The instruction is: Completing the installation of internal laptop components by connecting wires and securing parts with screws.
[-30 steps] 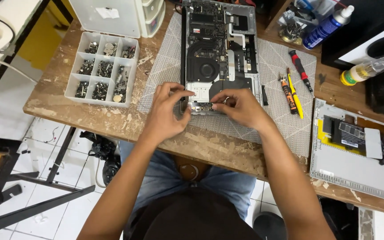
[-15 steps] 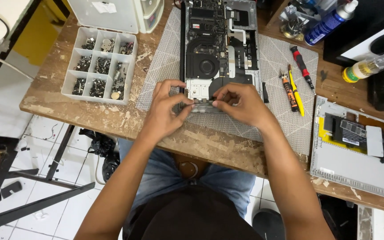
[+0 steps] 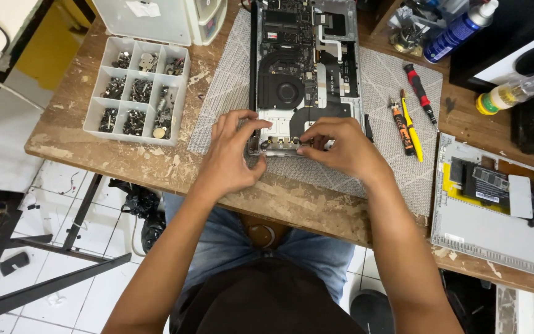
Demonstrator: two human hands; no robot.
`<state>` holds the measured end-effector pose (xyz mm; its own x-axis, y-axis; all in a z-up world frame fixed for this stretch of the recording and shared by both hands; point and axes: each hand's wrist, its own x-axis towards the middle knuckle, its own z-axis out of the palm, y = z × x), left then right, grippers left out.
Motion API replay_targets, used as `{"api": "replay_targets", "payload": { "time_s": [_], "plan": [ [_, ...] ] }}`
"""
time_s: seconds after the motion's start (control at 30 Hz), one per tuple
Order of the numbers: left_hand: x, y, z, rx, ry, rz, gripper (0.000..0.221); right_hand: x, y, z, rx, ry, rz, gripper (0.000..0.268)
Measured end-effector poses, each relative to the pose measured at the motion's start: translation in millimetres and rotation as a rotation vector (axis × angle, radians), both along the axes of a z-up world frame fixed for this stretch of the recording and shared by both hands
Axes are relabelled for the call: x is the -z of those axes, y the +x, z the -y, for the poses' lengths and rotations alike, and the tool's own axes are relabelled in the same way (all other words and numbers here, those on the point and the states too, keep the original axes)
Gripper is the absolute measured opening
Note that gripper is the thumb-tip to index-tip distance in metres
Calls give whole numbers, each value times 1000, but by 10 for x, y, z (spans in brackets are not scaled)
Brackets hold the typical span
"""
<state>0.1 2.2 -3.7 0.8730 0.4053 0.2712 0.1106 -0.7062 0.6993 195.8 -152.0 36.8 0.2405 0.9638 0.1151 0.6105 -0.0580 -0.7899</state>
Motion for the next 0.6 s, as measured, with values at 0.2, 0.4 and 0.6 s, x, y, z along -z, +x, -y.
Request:
{"api": "replay_targets", "payload": {
  "time_s": [0.2, 0.4, 0.6],
  "plan": [
    [-23, -2, 7, 7, 7, -28, 63, 65, 60, 19, -8, 6, 39, 15],
    [-58, 3, 12, -5, 10, -74, 65, -48, 84, 79, 7, 59, 105, 16],
    [-67, 18, 19, -13, 11, -93, 63, -3, 13, 28, -25, 35, 104, 13]
  ]
}}
